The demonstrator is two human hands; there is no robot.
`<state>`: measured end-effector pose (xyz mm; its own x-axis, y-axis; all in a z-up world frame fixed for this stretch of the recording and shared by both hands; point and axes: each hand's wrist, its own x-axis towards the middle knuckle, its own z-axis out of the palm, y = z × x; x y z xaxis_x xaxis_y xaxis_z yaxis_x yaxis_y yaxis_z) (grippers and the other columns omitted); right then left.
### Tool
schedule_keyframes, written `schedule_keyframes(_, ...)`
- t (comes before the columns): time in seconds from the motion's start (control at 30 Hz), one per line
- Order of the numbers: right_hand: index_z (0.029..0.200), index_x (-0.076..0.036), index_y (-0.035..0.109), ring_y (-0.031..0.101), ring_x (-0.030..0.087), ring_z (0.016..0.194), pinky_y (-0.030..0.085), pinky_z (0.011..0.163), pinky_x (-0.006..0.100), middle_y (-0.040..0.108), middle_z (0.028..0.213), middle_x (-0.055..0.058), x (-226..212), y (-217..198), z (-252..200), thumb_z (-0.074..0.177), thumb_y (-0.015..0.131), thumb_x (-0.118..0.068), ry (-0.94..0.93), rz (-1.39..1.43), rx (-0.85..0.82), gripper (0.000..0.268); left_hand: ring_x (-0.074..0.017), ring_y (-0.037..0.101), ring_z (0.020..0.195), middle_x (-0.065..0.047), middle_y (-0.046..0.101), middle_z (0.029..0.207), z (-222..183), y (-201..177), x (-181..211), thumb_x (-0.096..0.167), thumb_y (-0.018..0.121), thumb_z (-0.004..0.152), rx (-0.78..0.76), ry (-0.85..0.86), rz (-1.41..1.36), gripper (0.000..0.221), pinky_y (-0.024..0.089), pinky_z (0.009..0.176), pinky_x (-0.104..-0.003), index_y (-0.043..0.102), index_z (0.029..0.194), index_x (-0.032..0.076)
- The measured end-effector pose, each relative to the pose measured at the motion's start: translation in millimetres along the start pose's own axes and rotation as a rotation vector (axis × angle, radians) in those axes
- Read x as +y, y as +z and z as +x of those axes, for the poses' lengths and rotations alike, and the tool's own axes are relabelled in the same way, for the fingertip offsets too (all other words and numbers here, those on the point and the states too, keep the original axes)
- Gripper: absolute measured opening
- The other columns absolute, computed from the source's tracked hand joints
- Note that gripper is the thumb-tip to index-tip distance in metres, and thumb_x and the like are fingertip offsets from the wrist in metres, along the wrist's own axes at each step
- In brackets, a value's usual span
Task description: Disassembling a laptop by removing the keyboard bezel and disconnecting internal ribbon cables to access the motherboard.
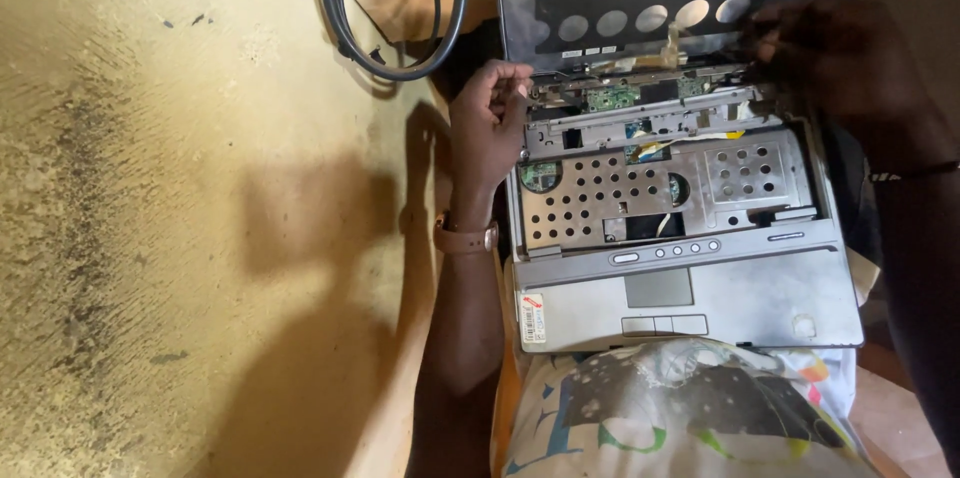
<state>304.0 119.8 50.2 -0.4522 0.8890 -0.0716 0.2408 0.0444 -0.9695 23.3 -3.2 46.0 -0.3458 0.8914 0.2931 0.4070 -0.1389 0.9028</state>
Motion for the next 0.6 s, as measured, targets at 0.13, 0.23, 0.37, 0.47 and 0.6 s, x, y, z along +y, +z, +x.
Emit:
schedule_keyframes(0.13,0.114,0.003,0.055,0.053,0.017,0.092,0.043,0.082,0.025,0.057,0.098,0.010,-47,17,-12,0.100,0.052,-0.005,-0.118,-0.312,0.096,0.017,-0.0122,0.059,0.075,-0.006,0.064,0.090,-1,2,-1,0.010,0.050,0.083,0.004,-0.006,0.004,0.012,0.051,0.062,-0.023,0.057,0.092,0.008)
schedule_keyframes(0.23,0.107,0.002,0.057,0.054,0.019,0.090,0.042,0.071,0.030,0.059,0.099,0.013,-25,4,-2,0.104,0.044,-0.011,-0.023,-0.378,0.071,0.019,-0.0112,0.058,0.072,-0.004,0.064,0.089,-1,1,3,0.010,0.049,0.083,0.004,-0.010,0.022,0.011,0.050,0.061,-0.023,0.057,0.091,0.009)
schedule_keyframes(0.37,0.091,-0.008,0.068,0.059,0.029,0.075,0.036,0.057,0.040,0.064,0.085,0.018,5,-12,23,0.100,0.037,-0.027,-0.147,-0.977,-0.024,0.037,-0.0112,0.058,0.073,-0.004,0.063,0.087,0,2,4,0.010,0.048,0.084,-0.001,0.010,-0.009,0.012,0.050,0.062,-0.023,0.057,0.091,0.009)
schedule_keyframes(0.47,0.097,-0.008,0.067,0.061,0.021,0.069,0.043,0.055,0.033,0.066,0.088,0.008,3,-6,24,0.087,0.058,-0.011,-0.037,-0.911,-0.178,0.014,-0.0111,0.058,0.073,-0.004,0.063,0.085,-1,1,6,0.012,0.048,0.084,-0.020,0.001,-0.020,0.012,0.049,0.062,-0.022,0.057,0.092,0.008)
schedule_keyframes(0.6,0.098,0.000,0.062,0.057,0.018,0.076,0.044,0.063,0.030,0.062,0.090,0.012,-29,6,10,0.078,0.061,-0.001,-0.110,-0.482,-0.172,0.019,-0.0122,0.058,0.073,-0.005,0.063,0.086,-1,-2,7,0.012,0.049,0.084,-0.016,-0.020,-0.021,0.013,0.049,0.062,-0.023,0.057,0.093,0.008)
